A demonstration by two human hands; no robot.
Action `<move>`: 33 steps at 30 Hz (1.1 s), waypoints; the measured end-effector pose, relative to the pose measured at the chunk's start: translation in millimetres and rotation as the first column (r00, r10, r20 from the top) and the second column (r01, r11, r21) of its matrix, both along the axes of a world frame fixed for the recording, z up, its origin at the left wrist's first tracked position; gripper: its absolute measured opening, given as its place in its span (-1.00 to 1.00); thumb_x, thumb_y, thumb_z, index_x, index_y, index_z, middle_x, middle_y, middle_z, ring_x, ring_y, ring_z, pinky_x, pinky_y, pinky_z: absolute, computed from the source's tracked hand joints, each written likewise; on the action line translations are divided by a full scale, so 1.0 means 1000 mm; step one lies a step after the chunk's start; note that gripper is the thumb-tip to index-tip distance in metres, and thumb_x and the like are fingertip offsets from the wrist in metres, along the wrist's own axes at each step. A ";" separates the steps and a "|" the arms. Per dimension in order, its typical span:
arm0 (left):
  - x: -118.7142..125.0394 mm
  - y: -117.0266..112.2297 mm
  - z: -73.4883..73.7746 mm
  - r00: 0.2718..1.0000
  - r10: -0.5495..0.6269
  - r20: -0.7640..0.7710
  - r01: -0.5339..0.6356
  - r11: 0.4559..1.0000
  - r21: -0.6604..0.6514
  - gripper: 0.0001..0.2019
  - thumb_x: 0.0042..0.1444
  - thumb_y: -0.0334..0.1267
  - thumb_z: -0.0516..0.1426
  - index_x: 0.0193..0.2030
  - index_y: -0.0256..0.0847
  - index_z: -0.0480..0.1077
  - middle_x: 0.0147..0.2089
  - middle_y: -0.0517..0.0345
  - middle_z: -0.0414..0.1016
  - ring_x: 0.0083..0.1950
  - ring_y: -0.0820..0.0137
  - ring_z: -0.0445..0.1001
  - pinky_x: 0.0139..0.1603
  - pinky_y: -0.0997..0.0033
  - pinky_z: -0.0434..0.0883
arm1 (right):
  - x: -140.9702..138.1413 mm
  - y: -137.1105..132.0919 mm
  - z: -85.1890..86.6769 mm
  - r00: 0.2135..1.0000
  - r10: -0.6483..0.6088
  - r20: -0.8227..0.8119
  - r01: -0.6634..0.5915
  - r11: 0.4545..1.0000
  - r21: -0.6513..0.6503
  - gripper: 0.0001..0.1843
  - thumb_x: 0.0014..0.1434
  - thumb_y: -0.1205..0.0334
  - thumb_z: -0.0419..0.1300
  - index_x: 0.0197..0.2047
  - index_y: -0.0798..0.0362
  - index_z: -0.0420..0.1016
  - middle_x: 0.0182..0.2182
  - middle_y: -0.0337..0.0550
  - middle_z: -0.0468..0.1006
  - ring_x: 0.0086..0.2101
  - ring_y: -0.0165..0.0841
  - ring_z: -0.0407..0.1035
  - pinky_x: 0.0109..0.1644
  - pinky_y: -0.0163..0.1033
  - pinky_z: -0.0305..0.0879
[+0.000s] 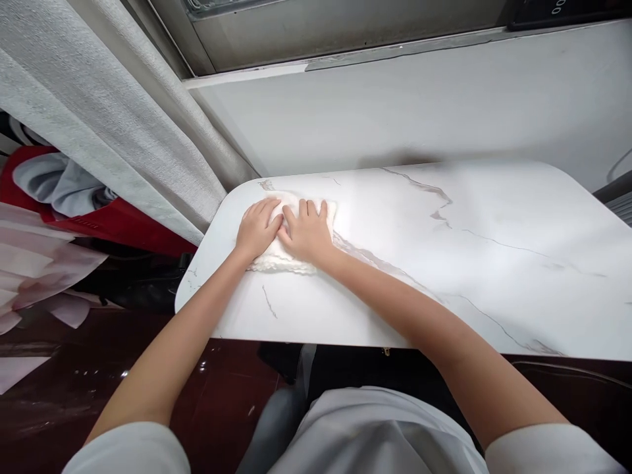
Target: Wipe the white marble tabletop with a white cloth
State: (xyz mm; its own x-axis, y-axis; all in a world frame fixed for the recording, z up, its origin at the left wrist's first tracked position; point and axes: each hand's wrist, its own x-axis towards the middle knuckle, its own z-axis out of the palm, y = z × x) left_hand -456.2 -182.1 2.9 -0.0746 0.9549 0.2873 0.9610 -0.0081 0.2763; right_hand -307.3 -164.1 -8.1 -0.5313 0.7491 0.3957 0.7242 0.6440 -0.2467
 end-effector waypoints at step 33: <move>0.118 -0.146 0.001 0.999 0.023 -0.031 -0.024 0.999 -0.038 -0.49 0.35 -0.13 -0.21 0.37 -0.08 0.17 0.39 -0.06 0.25 0.46 0.12 0.10 0.45 -0.15 0.06 | 0.121 -0.116 0.008 0.983 0.181 0.036 -0.180 0.983 -0.025 -0.42 0.30 0.04 -0.06 0.29 0.09 0.33 0.22 0.31 0.31 0.22 0.13 0.15 0.29 0.34 -0.04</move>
